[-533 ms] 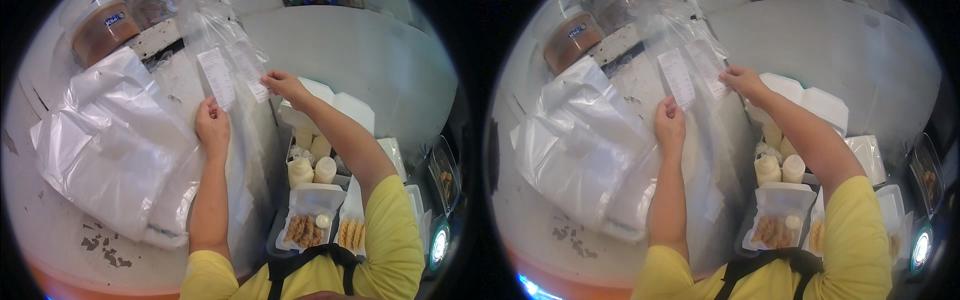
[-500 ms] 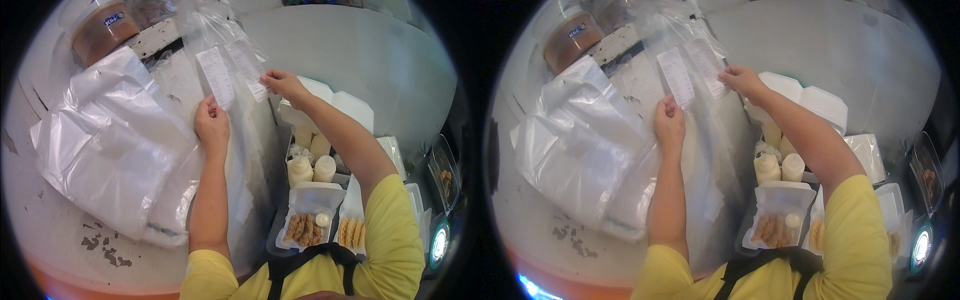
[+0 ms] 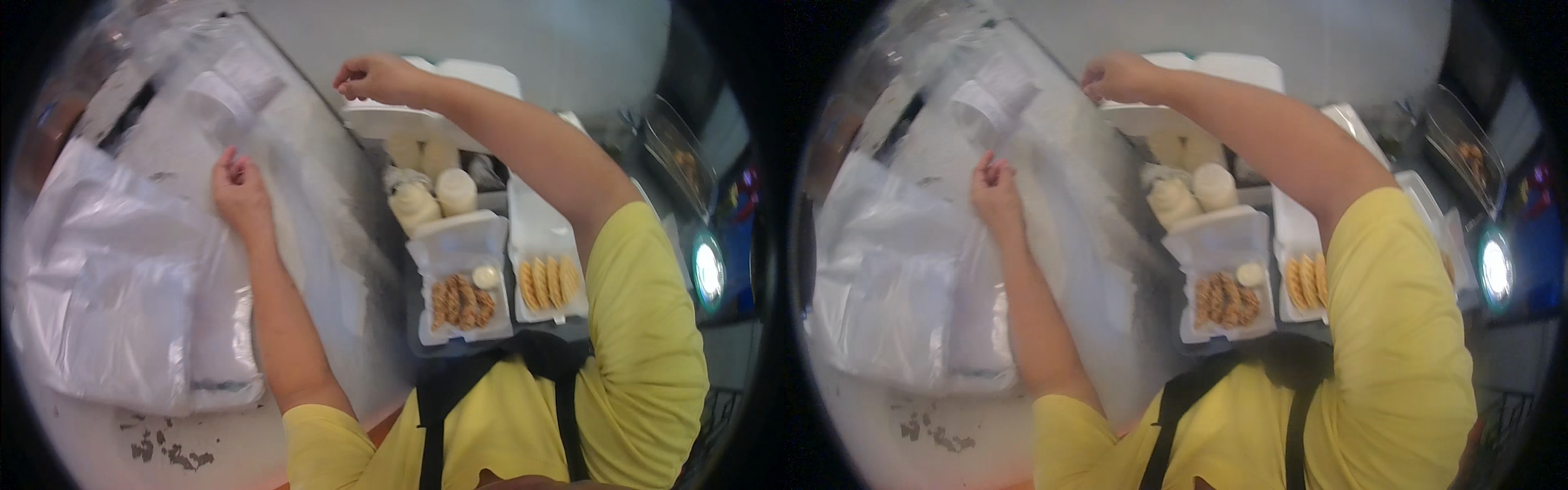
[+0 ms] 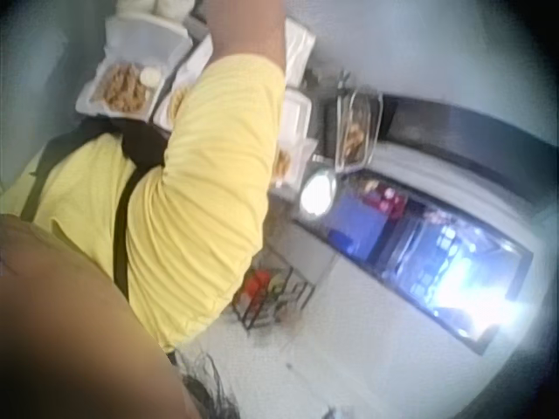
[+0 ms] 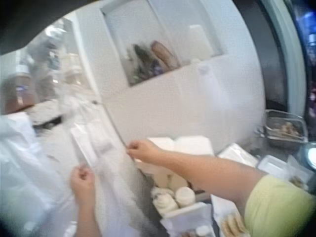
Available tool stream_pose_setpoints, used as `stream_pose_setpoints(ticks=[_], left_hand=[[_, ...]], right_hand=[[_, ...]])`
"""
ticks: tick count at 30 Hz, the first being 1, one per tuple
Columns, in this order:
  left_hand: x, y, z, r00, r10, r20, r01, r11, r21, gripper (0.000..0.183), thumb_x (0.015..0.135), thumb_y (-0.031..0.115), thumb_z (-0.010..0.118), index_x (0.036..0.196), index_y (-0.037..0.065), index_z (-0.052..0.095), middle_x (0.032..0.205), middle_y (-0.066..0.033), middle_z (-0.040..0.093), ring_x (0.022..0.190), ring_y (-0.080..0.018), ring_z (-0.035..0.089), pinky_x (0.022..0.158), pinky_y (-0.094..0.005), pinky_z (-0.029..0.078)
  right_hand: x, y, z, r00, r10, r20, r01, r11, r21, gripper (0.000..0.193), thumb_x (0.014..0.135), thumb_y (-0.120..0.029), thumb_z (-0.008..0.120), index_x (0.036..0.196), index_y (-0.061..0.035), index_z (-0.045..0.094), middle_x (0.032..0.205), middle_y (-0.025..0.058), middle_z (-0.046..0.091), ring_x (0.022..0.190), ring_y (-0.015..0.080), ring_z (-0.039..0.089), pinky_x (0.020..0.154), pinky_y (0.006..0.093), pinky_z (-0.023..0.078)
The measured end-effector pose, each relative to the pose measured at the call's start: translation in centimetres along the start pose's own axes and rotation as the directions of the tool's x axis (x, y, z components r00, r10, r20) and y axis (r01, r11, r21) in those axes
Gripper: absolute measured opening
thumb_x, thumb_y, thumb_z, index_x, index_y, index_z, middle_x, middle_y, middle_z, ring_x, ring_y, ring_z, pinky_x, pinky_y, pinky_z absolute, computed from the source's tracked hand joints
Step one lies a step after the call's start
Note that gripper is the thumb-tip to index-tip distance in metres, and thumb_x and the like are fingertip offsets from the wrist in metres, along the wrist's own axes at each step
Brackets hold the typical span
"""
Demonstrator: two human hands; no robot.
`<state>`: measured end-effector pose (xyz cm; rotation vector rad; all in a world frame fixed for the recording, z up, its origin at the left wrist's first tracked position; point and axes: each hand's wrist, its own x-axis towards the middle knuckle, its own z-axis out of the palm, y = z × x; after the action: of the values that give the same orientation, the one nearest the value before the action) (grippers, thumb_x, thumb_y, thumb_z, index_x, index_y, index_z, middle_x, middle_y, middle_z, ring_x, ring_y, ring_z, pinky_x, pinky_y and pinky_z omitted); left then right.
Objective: The person assembles multiple takeout meals by placing fried chicken and waffles into styrofoam containers, adding sauce cups, and applying seasoning. They also retrieve french fries from a deep fryer and place them into a container. The person uses tongs to handle the food and squeeze bottles to dispense sauce.
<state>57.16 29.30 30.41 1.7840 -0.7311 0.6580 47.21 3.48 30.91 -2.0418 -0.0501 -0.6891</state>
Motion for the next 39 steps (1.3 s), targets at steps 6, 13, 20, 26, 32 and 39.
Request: stream_pose_setpoints(ticks=[6,13,20,26,32,39], left_hand=[[-4.0,3.3,0.7,0.980,-0.128,0.154,0.157,0.970,-0.187,0.023,0.091,0.015,0.063,0.107,-0.001,0.064,0.085,-0.0055,0.064,0.074,-0.0114,0.059,0.068,-0.0237,0.047],[-8.7,5.9,5.0,0.829,-0.193,0.526,0.254,0.966,-0.045,0.024,0.091,0.023,0.066,0.097,0.001,0.067,0.080,-0.0032,0.064,0.070,-0.0082,0.056,0.062,-0.0217,0.044],[-12.1,8.6,11.6,0.765,-0.049,0.642,0.127,0.989,-0.076,0.019,0.087,0.018,0.066,0.095,0.000,0.067,0.080,-0.0067,0.066,0.071,-0.0138,0.060,0.067,-0.0276,0.049],[-15.4,14.1,17.9,0.558,0.144,0.817,-0.195,0.980,-0.040,0.018,0.086,0.010,0.059,0.099,0.001,0.067,0.095,-0.0181,0.064,0.087,-0.0336,0.063,0.081,-0.0391,0.050],[-16.6,13.2,23.9,0.408,-0.010,0.913,-0.295,0.945,0.142,0.021,0.088,0.013,0.060,0.105,0.003,0.067,0.096,-0.0167,0.067,0.090,-0.0308,0.064,0.081,-0.0380,0.049],[-20.2,12.1,31.0,0.186,-0.054,0.981,-0.119,0.990,0.077,0.023,0.086,0.011,0.060,0.107,0.002,0.067,0.099,-0.0149,0.067,0.092,-0.0299,0.064,0.082,-0.0376,0.050]], right_hand=[[-10.9,0.2,-9.4,0.965,0.234,-0.116,-0.258,0.774,-0.578,0.042,0.091,-0.039,0.058,0.077,0.0003,0.062,0.068,0.0118,0.058,0.063,0.0200,0.053,0.060,0.0353,0.041],[-26.2,7.8,-15.0,0.866,0.352,-0.356,-0.494,0.713,-0.497,0.030,0.089,-0.030,0.057,0.095,-0.0023,0.067,0.091,0.0183,0.065,0.086,0.0340,0.061,0.075,0.0421,0.047],[-32.9,15.8,-13.8,0.928,0.318,-0.196,-0.350,0.555,-0.755,0.055,0.084,-0.031,0.065,0.133,-0.0146,0.049,0.135,0.0102,0.050,0.124,0.0315,0.047,0.102,0.0550,0.036],[-33.4,13.9,-13.8,0.934,0.301,-0.191,-0.346,0.640,-0.686,0.049,0.083,-0.030,0.066,0.127,-0.0126,0.053,0.115,0.0093,0.057,0.114,0.0299,0.052,0.103,0.0591,0.032],[-37.3,7.1,-13.6,0.984,0.113,-0.138,-0.176,0.729,-0.661,0.045,0.079,-0.020,0.069,0.121,-0.0085,0.056,0.105,0.0085,0.058,0.108,0.0269,0.054,0.104,0.0589,0.031],[-40.1,5.9,-13.2,0.991,0.063,-0.117,-0.124,0.758,-0.641,0.043,0.079,-0.018,0.066,0.119,-0.0069,0.057,0.109,0.0090,0.058,0.110,0.0277,0.054,0.102,0.0633,0.030]])
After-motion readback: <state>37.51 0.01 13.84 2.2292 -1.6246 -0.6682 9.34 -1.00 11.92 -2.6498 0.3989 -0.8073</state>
